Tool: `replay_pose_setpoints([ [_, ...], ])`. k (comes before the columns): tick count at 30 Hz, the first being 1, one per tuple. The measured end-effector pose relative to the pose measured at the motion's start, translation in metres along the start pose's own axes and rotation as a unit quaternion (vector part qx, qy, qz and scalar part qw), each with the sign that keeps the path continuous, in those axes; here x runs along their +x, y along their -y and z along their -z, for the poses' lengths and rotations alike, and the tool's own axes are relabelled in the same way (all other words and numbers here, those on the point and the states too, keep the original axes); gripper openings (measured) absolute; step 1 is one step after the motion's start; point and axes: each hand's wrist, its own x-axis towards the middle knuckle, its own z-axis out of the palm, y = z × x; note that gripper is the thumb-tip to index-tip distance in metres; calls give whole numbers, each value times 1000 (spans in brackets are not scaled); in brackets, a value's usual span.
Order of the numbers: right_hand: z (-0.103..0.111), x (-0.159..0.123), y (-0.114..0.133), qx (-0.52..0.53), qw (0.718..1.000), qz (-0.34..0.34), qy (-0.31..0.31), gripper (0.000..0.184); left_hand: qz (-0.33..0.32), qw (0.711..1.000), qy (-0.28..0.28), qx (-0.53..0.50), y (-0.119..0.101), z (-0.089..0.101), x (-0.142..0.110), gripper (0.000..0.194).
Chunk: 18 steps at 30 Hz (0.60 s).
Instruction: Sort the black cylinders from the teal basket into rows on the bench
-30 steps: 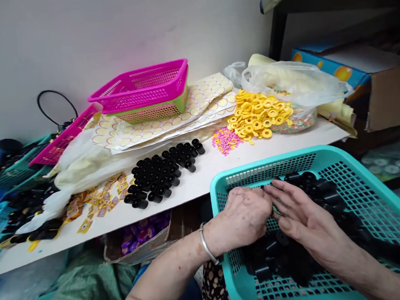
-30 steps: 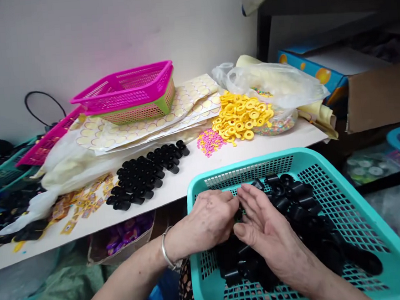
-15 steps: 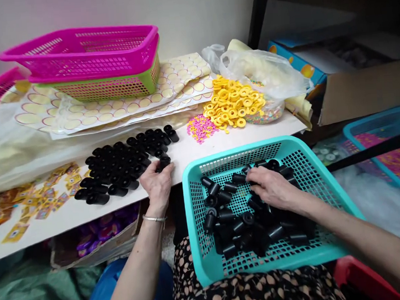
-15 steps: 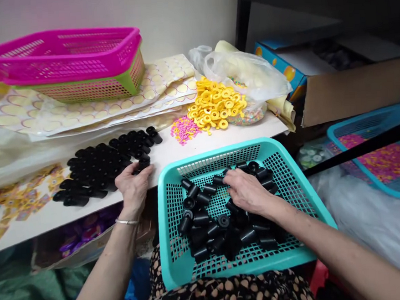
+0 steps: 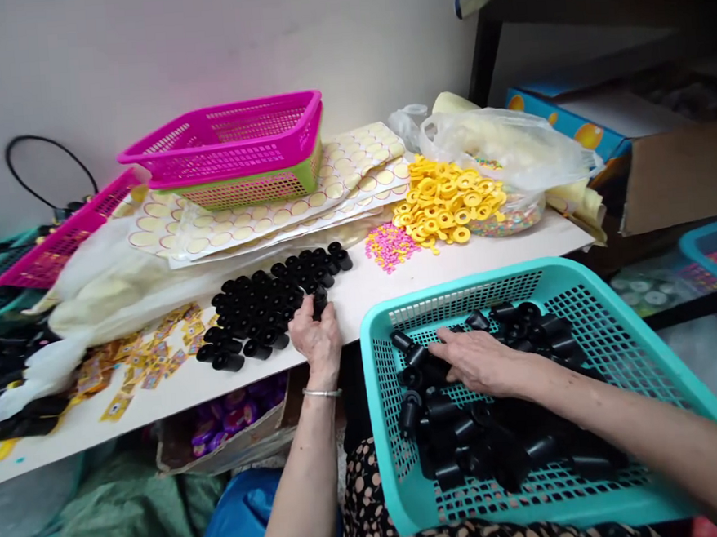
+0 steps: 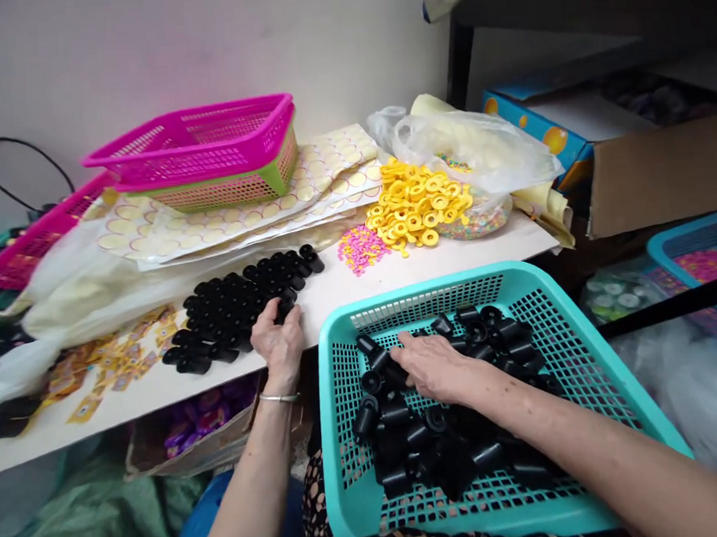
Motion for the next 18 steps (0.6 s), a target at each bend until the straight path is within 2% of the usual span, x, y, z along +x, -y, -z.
replay_pose_setpoints([
  [3, -1, -1, -2, 6, 1000, -8, 25, 24, -21, 1000, -10, 21, -1, 2, -3, 37],
  [7, 0, -9, -4, 9, 999, -27, 20, 33, -46, 994, -24, 100, -10, -1, 3, 24],
  [9, 3, -16, -9, 70, 997, -33, -7, 35, -52, 991, -20, 121, -12, -3, 8, 23],
  [11, 6, -24, -16, 197, 978, -46, -43, 35, -59, 992, -18, 112, -15, -3, 9, 29],
  [12, 8, -28, -19, 284, 956, -57, -54, 34, -67, 993, -24, 95, -17, -2, 8, 34],
  [13, 10, -32, -21, 381, 920, -70, -61, 32, -74, 994, -35, 66, -20, 1, 5, 37],
  [15, 17, -41, -21, 566, 816, -87, -73, 29, -66, 996, -42, -38, -31, 12, -4, 39],
  [16, 20, -45, -19, 637, 761, -88, -83, 29, -46, 992, -15, -112, -39, 19, -11, 37],
  [17, 24, -48, -15, 689, 713, -84, -99, 30, -19, 980, 39, -194, -49, 28, -18, 35],
  [18, 29, -51, -11, 722, 677, -76, -121, 32, 8, 953, 115, -279, -59, 36, -26, 33],
])
